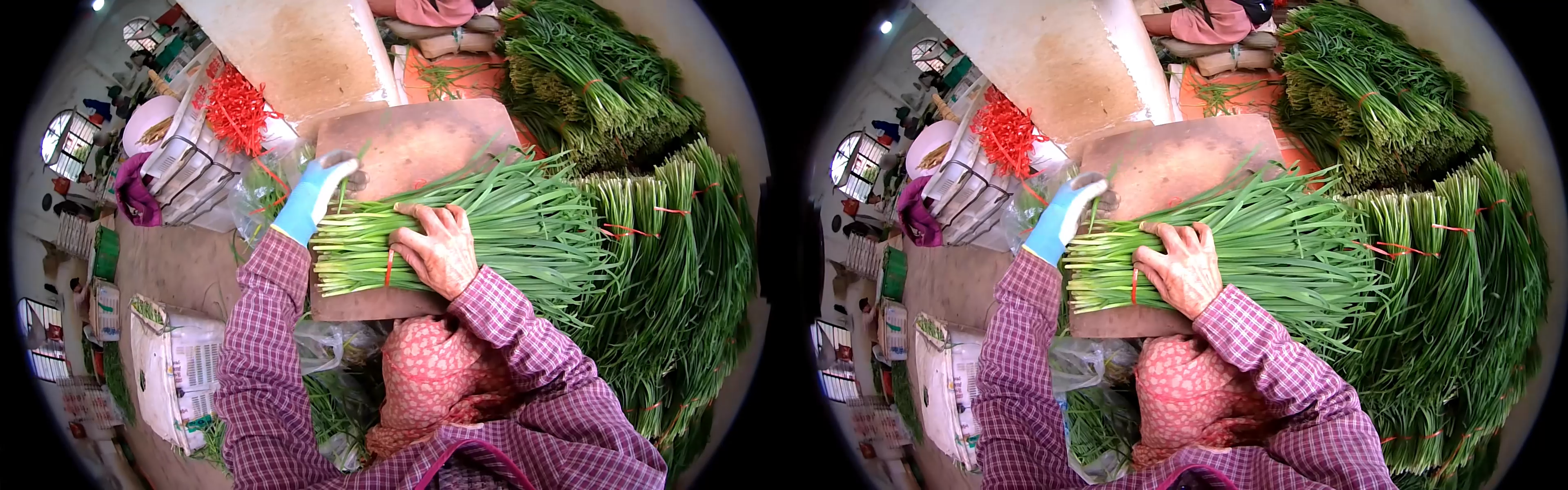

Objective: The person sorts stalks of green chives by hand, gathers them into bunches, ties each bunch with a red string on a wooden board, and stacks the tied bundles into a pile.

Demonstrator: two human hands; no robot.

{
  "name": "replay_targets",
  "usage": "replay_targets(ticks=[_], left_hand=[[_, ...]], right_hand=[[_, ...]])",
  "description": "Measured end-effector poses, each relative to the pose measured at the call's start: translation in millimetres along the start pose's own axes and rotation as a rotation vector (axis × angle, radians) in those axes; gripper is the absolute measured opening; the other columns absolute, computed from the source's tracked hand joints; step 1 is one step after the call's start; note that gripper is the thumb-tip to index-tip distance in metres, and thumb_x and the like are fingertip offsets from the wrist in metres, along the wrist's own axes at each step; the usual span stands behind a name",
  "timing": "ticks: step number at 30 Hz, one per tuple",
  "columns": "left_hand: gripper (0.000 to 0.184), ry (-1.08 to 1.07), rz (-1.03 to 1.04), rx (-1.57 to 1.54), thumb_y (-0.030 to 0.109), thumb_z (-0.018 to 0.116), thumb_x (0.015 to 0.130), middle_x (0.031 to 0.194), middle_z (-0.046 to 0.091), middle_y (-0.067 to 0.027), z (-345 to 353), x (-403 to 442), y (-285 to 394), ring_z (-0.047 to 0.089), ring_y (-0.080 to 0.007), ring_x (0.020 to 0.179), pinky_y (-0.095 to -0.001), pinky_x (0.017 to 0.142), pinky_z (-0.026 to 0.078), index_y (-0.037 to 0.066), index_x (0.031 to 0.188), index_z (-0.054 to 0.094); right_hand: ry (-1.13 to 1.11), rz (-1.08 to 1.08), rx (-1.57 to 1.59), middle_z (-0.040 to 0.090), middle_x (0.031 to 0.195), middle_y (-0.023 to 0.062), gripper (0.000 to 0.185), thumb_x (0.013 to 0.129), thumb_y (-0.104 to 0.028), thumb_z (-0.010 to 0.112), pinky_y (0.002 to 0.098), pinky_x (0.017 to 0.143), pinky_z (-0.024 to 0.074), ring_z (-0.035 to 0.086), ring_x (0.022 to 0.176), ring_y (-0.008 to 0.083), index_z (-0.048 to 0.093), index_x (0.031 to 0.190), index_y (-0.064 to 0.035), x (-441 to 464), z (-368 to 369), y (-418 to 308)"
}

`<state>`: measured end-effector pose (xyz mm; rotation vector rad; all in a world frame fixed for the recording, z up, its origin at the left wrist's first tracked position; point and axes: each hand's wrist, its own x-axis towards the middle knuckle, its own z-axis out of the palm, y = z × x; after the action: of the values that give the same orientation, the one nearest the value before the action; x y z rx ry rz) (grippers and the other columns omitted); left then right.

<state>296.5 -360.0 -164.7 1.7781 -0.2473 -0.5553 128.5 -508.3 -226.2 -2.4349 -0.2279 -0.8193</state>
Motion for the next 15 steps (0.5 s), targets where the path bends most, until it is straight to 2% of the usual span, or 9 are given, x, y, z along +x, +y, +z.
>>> replay_targets(ticks=[1, 2, 4, 6, 8, 10, 12, 14, 15], left_hand=[[0.029, -0.039, -0.047, -0.208, 0.016, 0.060, 0.089, 0.101, 0.062, -0.0127, -13.9, 10.4, -14.4, 0.063, -0.0246, 0.089, -0.0381, 0.079, 0.051, 0.001, 0.112, 0.052], [0.025, -0.125, 0.065, -0.325, 0.018, 0.060, 0.089, 0.096, 0.062, -0.0109, -22.1, 10.7, -18.2, 0.063, -0.0289, 0.088, -0.0428, 0.077, 0.051, 0.005, 0.109, 0.052], [0.022, -0.086, 0.010, -0.575, 0.021, 0.060, 0.089, 0.088, 0.062, -0.0095, -43.5, 16.2, -30.7, 0.062, -0.0286, 0.083, -0.0433, 0.075, 0.051, 0.008, 0.106, 0.054], [0.011, 0.097, 0.020, -0.632, 0.022, 0.060, 0.090, 0.073, 0.057, -0.0001, -57.3, 12.4, -29.7, 0.056, -0.0172, 0.066, -0.0364, 0.066, 0.048, 0.014, 0.097, 0.059], [0.010, 0.075, 0.053, -0.732, 0.023, 0.060, 0.090, 0.067, 0.048, 0.0051, -89.5, 19.7, -41.3, 0.046, -0.0100, 0.056, -0.0298, 0.058, 0.043, 0.015, 0.095, 0.058], [0.011, 0.219, 0.063, -0.716, 0.022, 0.059, 0.090, 0.063, 0.045, 0.0044, -114.7, 12.8, -35.8, 0.042, -0.0098, 0.054, -0.0292, 0.053, 0.040, 0.012, 0.092, 0.056], [0.020, 0.359, 0.187, -0.467, 0.024, 0.058, 0.091, 0.068, 0.049, 0.0040, -147.9, 14.3, -36.1, 0.046, -0.0088, 0.056, -0.0268, 0.052, 0.041, 0.010, 0.106, 0.055], [0.042, 0.649, 0.226, 0.495, 0.036, 0.060, 0.088, 0.080, 0.061, -0.0021, -201.2, 44.2, -46.7, 0.059, -0.0181, 0.069, -0.0340, 0.064, 0.049, 0.010, 0.120, 0.051], [0.042, 0.648, 0.227, 0.495, 0.036, 0.060, 0.088, 0.080, 0.061, -0.0021, -195.9, 43.1, -44.2, 0.059, -0.0181, 0.069, -0.0340, 0.064, 0.049, 0.010, 0.120, 0.051]], right_hand=[[-0.004, 0.004, -0.002, 0.056, 0.116, 0.0009, 0.010, 0.081, -0.028, 0.063, 0.0479, 0.093, 0.0346, 0.053, 0.096, 0.0250, 0.062, 0.087, -0.0210, 1.0, -0.8, -0.5], [-0.007, 0.009, -0.005, 0.056, 0.118, 0.0011, 0.009, 0.081, -0.028, 0.063, 0.0466, 0.091, 0.0348, 0.053, 0.095, 0.0252, 0.062, 0.087, -0.0213, 1.6, -1.1, -0.6], [-0.013, 0.007, -0.009, 0.056, 0.118, 0.0009, 0.009, 0.081, -0.028, 0.063, 0.0463, 0.090, 0.0353, 0.053, 0.095, 0.0252, 0.061, 0.087, -0.0216, 1.4, -0.4, 0.1], [-0.021, -0.012, -0.031, 0.057, 0.116, 0.0002, 0.009, 0.081, -0.028, 0.063, 0.0453, 0.089, 0.0360, 0.052, 0.093, 0.0245, 0.061, 0.087, -0.0215, 0.6, 0.7, 1.5], [-0.028, -0.017, -0.042, 0.057, 0.115, -0.0002, 0.009, 0.081, -0.028, 0.063, 0.0448, 0.088, 0.0363, 0.052, 0.093, 0.0242, 0.061, 0.087, -0.0213, 0.9, -0.2, 1.7], [-0.035, -0.022, -0.055, 0.058, 0.114, -0.0006, 0.010, 0.081, -0.027, 0.063, 0.0444, 0.088, 0.0365, 0.052, 0.092, 0.0240, 0.061, 0.088, -0.0212, 1.6, 0.0, 1.6], [-0.028, -0.033, -0.060, 0.058, 0.113, -0.0010, 0.010, 0.081, -0.027, 0.062, 0.0440, 0.088, 0.0367, 0.052, 0.091, 0.0236, 0.061, 0.089, -0.0209, 1.1, 0.1, 1.8], [-0.031, -0.033, -0.060, 0.058, 0.113, -0.0010, 0.010, 0.081, -0.027, 0.062, 0.0441, 0.088, 0.0366, 0.052, 0.091, 0.0236, 0.061, 0.089, -0.0211, 0.7, 0.2, 1.9], [-0.032, -0.033, -0.062, 0.058, 0.113, -0.0010, 0.010, 0.081, -0.027, 0.062, 0.0442, 0.088, 0.0366, 0.052, 0.091, 0.0237, 0.061, 0.089, -0.0213, 1.1, 0.2, 2.0]])
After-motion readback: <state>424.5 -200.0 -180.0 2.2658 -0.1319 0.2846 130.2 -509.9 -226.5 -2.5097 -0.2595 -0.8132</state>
